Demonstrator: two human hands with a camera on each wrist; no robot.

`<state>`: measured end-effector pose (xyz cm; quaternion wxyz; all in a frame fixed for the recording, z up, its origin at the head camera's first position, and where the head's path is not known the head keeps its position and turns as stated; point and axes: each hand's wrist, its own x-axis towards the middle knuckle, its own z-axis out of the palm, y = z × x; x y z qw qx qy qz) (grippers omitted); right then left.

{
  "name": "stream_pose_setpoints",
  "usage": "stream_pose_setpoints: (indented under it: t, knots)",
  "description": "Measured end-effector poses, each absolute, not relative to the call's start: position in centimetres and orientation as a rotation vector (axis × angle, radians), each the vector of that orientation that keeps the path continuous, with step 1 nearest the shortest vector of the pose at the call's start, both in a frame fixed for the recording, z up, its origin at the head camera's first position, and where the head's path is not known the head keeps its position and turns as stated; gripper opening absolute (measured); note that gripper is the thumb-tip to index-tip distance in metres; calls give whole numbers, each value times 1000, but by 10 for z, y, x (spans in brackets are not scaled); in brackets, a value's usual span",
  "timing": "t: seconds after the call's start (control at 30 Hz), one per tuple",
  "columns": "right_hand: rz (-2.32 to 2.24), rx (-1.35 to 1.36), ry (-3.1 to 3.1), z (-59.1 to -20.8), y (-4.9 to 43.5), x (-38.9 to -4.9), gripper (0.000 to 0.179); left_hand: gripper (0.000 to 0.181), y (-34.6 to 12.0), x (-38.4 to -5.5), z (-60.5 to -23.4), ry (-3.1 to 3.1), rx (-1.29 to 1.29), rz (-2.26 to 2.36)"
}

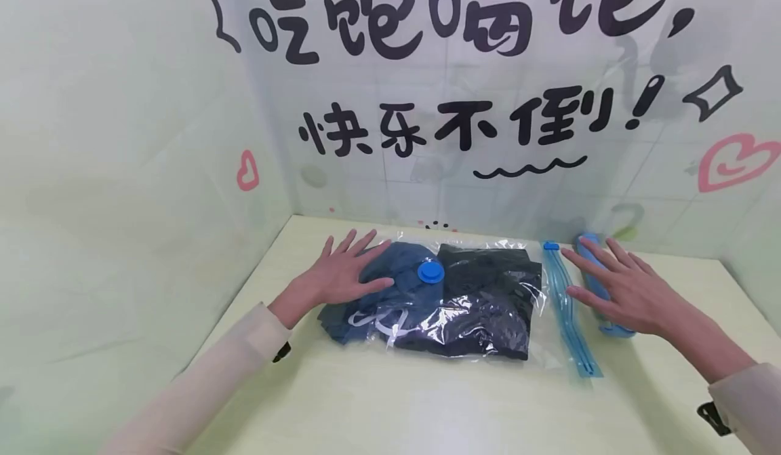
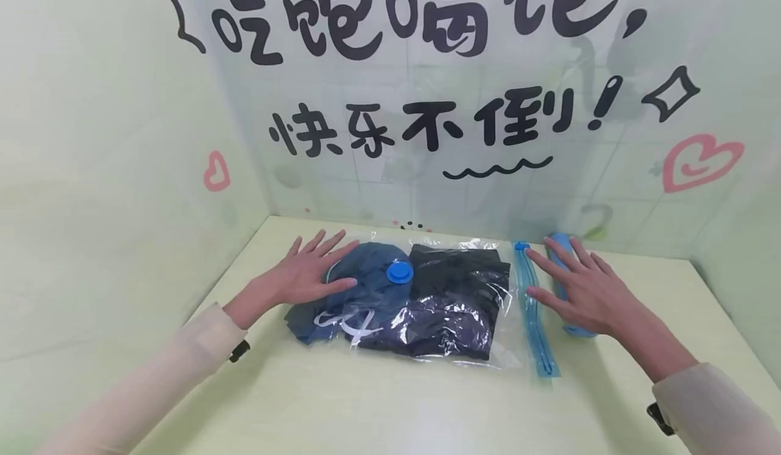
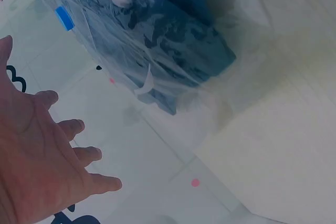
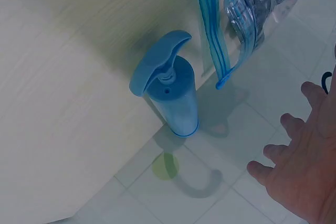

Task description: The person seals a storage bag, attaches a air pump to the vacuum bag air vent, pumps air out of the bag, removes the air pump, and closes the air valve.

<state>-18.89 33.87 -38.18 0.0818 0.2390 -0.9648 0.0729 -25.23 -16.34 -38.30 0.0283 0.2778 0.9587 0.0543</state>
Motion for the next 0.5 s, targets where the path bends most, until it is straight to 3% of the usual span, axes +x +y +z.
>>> stream_pose_setpoints:
  t: [0.3,0.5]
  knots:
    - [282,717,-2908,-381,341,-191,68,78,-142,-256,-385,2932,916,233]
    - [328,647,-2988,-373,345,-204,59,59,-112,-269,-386,2934,1049,250]
